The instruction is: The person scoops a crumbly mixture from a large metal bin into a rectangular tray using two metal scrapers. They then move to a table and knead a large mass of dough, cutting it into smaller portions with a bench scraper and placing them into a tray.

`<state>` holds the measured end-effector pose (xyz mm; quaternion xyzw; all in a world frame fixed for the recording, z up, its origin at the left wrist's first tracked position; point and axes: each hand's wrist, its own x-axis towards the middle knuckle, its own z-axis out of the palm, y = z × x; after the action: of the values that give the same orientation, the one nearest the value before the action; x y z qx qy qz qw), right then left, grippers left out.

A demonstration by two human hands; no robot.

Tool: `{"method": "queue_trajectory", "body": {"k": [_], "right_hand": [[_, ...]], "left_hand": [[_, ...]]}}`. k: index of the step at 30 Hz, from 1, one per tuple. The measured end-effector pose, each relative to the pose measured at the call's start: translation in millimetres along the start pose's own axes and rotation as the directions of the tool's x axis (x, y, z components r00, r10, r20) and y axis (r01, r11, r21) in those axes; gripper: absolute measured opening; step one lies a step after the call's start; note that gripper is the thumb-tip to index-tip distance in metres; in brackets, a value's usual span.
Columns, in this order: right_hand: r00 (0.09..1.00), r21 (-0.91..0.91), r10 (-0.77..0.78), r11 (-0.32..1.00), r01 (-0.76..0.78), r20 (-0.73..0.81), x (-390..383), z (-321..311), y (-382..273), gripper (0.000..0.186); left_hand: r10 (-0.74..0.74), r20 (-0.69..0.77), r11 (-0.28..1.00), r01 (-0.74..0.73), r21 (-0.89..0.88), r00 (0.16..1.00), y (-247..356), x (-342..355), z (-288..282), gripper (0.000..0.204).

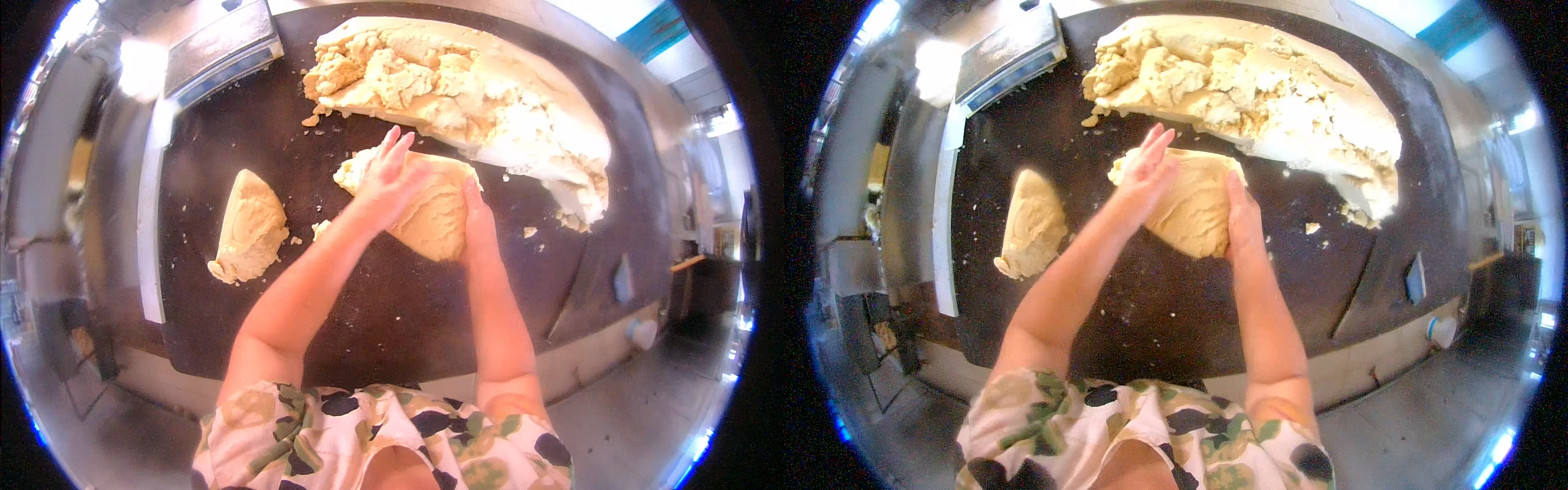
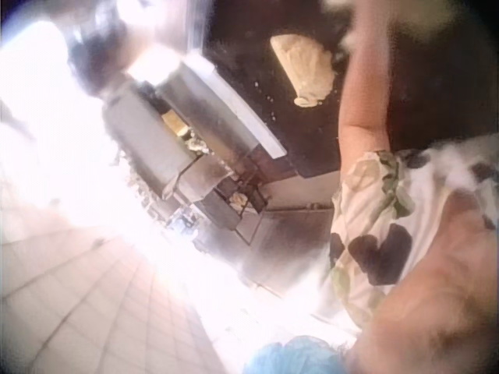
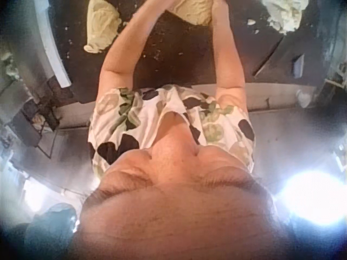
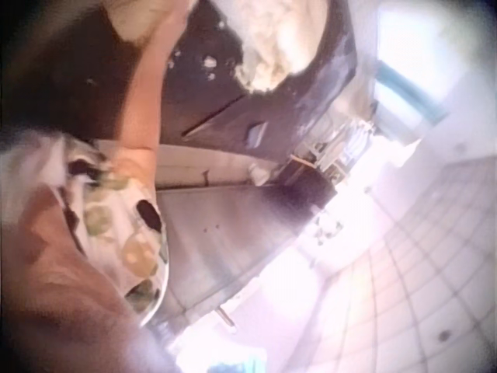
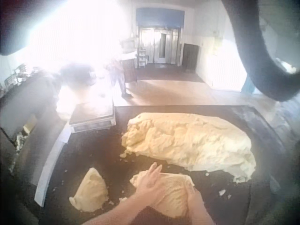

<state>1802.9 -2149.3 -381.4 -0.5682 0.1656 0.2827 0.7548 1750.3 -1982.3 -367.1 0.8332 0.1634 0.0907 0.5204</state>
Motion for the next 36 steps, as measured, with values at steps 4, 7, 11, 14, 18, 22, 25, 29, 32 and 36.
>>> {"method": "queue_trajectory", "body": {"k": [4, 7, 11, 14, 18, 22, 25, 29, 32, 36], "right_hand": [[0.99, 0.14, 0.115, 0.982, -0.126, 0.085, 24, -33, -9, 0.064], [0.985, 0.153, 0.085, 0.982, -0.108, 0.147, 35, -43, -10, 0.063], [0.986, 0.116, 0.11, 0.985, -0.125, 0.127, 34, -45, -16, 0.062], [0.977, 0.154, 0.098, 0.98, -0.128, 0.189, 41, -55, -10, 0.062], [0.973, 0.131, 0.075, 0.986, -0.106, 0.219, 31, -58, -3, 0.066], [0.954, 0.138, -0.019, 0.99, -0.024, 0.299, 29, -72, 16, 0.07], [0.953, 0.236, -0.07, 0.972, -0.002, 0.295, 29, -97, 34, 0.073], [0.966, 0.329, -0.069, 0.944, -0.018, 0.249, -5, -95, 48, 0.079], [0.932, 0.561, -0.181, 0.827, -0.028, 0.315, -35, -101, 52, 0.081], [0.929, 0.629, -0.214, 0.777, -0.025, 0.302, -57, -98, 54, 0.082]], "left_hand": [[0.195, -0.275, 0.958, -0.243, -0.153, 0.942, -48, -34, -29, 0.053], [0.224, -0.156, 0.848, -0.113, 0.518, 0.962, -121, -101, -2, 0.05], [0.214, -0.266, 0.912, -0.094, 0.399, 0.94, -168, -104, 11, 0.034], [-0.415, -0.483, 0.79, 0.042, -0.612, 0.771, -144, -55, 24, 0.025], [-0.394, -0.303, 0.701, 0.07, -0.71, 0.868, -102, -3, 10, 0.036], [-0.423, -0.132, 0.656, 0.202, -0.728, 0.897, -117, 9, 32, 0.039], [-0.361, -0.072, 0.595, 0.17, -0.786, 0.93, -98, -5, 42, 0.04], [-0.237, -0.036, 0.677, 0.139, -0.722, 0.971, -54, -29, 34, 0.038], [-0.04, 0.079, 0.874, 0.073, -0.48, 0.996, 7, -52, 25, 0.055], [0.36, 0.061, 0.826, -0.288, -0.484, 0.931, 65, -74, 2, 0.075]]}}
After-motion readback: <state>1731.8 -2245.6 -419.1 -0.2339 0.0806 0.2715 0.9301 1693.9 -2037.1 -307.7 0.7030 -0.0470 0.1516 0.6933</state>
